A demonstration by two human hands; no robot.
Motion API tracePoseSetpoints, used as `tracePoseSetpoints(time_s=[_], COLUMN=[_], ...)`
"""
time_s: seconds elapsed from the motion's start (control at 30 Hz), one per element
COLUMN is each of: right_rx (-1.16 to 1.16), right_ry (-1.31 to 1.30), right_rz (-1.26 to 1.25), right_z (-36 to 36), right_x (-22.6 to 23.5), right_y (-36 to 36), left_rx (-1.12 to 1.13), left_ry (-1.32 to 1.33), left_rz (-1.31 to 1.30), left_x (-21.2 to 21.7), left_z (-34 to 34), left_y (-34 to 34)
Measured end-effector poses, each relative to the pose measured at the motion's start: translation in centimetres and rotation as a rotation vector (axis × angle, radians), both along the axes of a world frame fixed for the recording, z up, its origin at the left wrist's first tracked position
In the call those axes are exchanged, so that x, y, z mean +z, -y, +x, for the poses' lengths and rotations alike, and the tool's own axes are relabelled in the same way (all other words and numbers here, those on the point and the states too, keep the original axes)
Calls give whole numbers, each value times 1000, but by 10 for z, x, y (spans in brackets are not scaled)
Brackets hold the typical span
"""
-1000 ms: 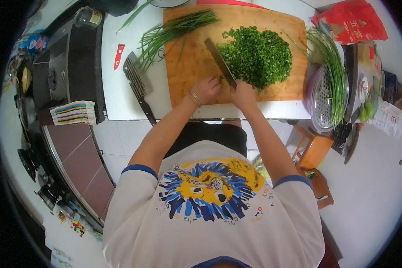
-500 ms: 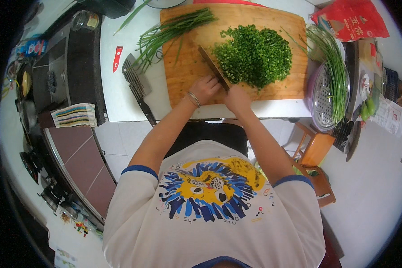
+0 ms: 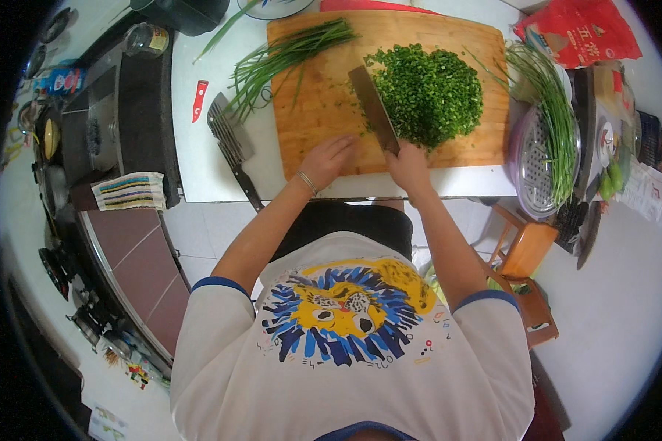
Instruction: The person chops green onions on a wooden cutting board using a large cleaver. They repeatedly gather bunches of green onions from a metal colander, place them on the board, and slice them into small pieces, accumulating a large pile of chopped vegetables.
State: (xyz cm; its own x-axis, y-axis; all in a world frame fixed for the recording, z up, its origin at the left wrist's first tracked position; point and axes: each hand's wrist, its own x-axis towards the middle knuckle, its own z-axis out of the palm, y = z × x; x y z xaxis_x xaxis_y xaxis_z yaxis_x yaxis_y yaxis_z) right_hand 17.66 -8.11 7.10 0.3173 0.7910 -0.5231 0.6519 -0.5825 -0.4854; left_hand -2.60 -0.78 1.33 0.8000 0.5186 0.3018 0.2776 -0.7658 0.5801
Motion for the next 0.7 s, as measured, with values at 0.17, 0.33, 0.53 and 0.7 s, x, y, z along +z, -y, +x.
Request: tracePoseSetpoints(time_s=[0.17, 0.33, 0.53, 0.7], right_rx=[53, 22, 43, -11], right_ry=[-78, -60, 22, 0], right_rz=[-88, -93, -76, -106], right_z=[-16, -16, -7, -15], right_x=[9, -1, -3, -5], right_y=[6, 6, -2, -8], left_rx=[178, 418, 525, 435], left_ry=[-32, 28, -428, -666], left_rz=[-4, 168, 293, 193], left_x=[16, 22, 36, 13], left_z=[-15, -1, 51, 56], left_y=[-13, -75, -171, -200])
